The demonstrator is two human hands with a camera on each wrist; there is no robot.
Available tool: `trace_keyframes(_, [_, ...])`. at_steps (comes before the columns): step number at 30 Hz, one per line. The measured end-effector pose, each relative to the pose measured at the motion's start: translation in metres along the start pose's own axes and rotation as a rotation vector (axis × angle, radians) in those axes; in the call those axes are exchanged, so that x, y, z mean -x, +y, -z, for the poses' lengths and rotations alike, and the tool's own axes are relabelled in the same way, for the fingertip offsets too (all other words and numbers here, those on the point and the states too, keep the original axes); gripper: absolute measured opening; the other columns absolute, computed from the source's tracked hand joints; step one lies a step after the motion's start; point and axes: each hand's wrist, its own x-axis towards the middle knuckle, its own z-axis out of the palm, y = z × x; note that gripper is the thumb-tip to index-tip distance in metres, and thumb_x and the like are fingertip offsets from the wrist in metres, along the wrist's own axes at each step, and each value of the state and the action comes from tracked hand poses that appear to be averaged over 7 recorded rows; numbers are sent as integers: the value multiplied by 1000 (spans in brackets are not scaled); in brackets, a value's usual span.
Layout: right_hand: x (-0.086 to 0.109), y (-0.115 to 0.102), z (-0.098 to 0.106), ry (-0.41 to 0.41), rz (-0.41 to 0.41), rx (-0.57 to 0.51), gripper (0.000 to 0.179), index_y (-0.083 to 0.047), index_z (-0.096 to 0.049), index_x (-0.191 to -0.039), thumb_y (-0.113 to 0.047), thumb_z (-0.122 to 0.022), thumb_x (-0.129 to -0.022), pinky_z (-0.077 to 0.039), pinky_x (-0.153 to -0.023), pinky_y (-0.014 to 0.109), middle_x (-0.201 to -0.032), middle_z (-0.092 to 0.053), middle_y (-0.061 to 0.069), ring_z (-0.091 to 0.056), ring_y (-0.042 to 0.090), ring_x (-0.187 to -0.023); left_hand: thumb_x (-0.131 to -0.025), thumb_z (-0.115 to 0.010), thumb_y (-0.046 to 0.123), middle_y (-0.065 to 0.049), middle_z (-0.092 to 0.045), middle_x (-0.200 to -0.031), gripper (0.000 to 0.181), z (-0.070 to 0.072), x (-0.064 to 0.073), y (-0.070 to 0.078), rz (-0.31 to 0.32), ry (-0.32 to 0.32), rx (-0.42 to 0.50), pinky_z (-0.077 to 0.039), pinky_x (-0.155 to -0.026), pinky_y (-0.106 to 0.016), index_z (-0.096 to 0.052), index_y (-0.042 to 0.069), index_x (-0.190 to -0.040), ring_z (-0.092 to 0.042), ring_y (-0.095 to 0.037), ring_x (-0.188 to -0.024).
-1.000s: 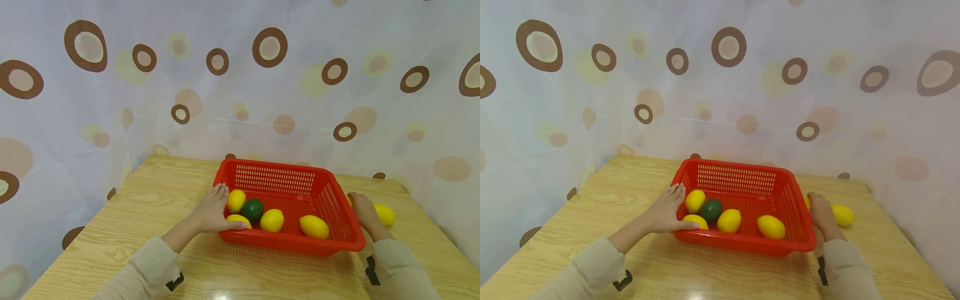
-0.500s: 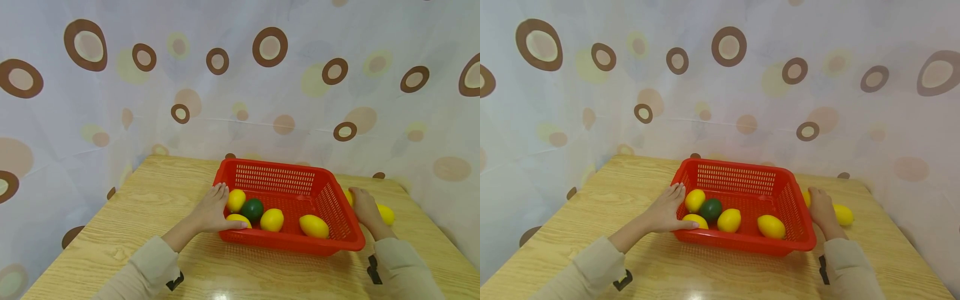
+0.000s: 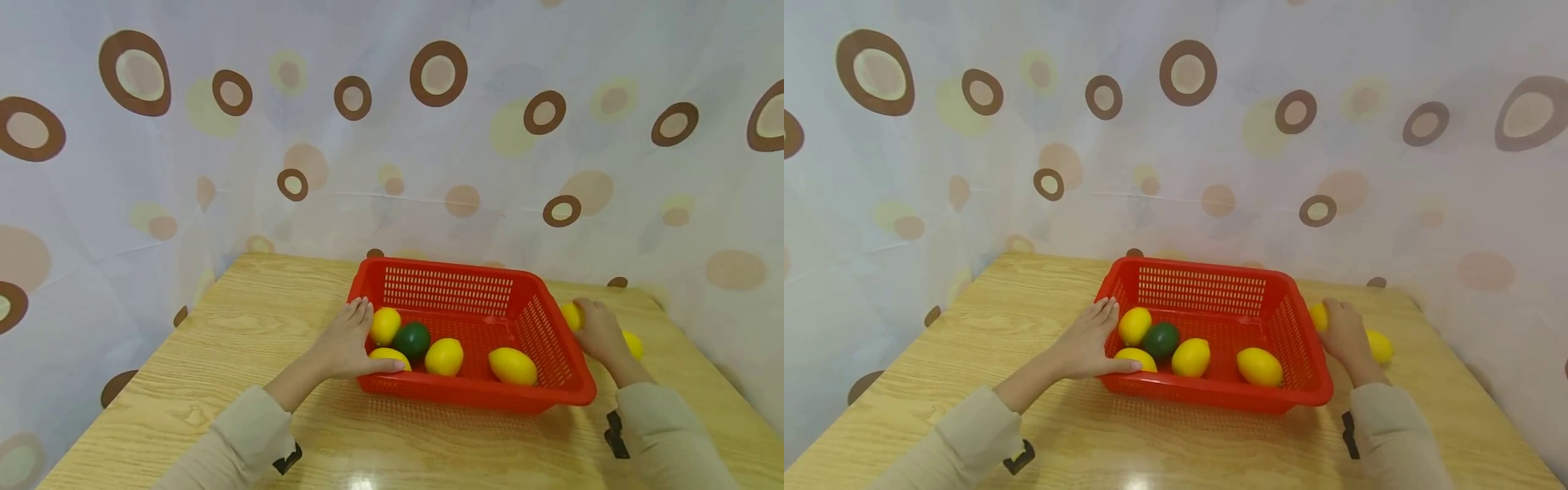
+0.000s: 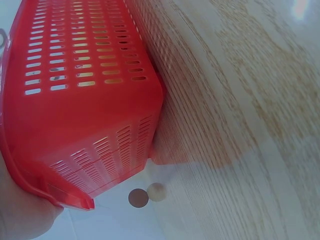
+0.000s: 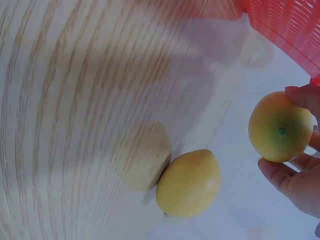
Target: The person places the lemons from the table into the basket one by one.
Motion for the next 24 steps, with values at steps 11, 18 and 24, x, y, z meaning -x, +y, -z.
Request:
trace_keyframes(11, [-1, -2, 7, 12, 11, 1, 54, 23, -40, -119, -5, -62, -79, -42, -77, 62, -112, -43, 46, -45, 56, -96, -74, -47, 76, -19, -12, -154, 111, 1, -1, 0, -2, 1, -18, -5, -119, -42, -17, -3, -146, -4, -32, -145])
trace_keyframes(18, [2, -8, 13, 3, -10, -8, 57, 22, -39, -121, -9, -63, -80, -44, -72, 58, -113, -43, 44, -47, 52, -93, -74, -47, 76, -19, -12, -155, 111, 2, 0, 1, -4, 1, -21, -6, -119, -42, -17, -2, -146, -5, -32, -145])
trace_keyframes(24, [3, -13, 17, -2, -24, -18, 57, 22, -38, -122, -10, -61, -81, -44, -71, 53, -111, -45, 41, -47, 47, -89, -74, -47, 76, -19, -12, -155, 111, 2, 1, 2, -1, -5, -10, -5, -119, -42, -16, -3, -146, -5, -32, -145])
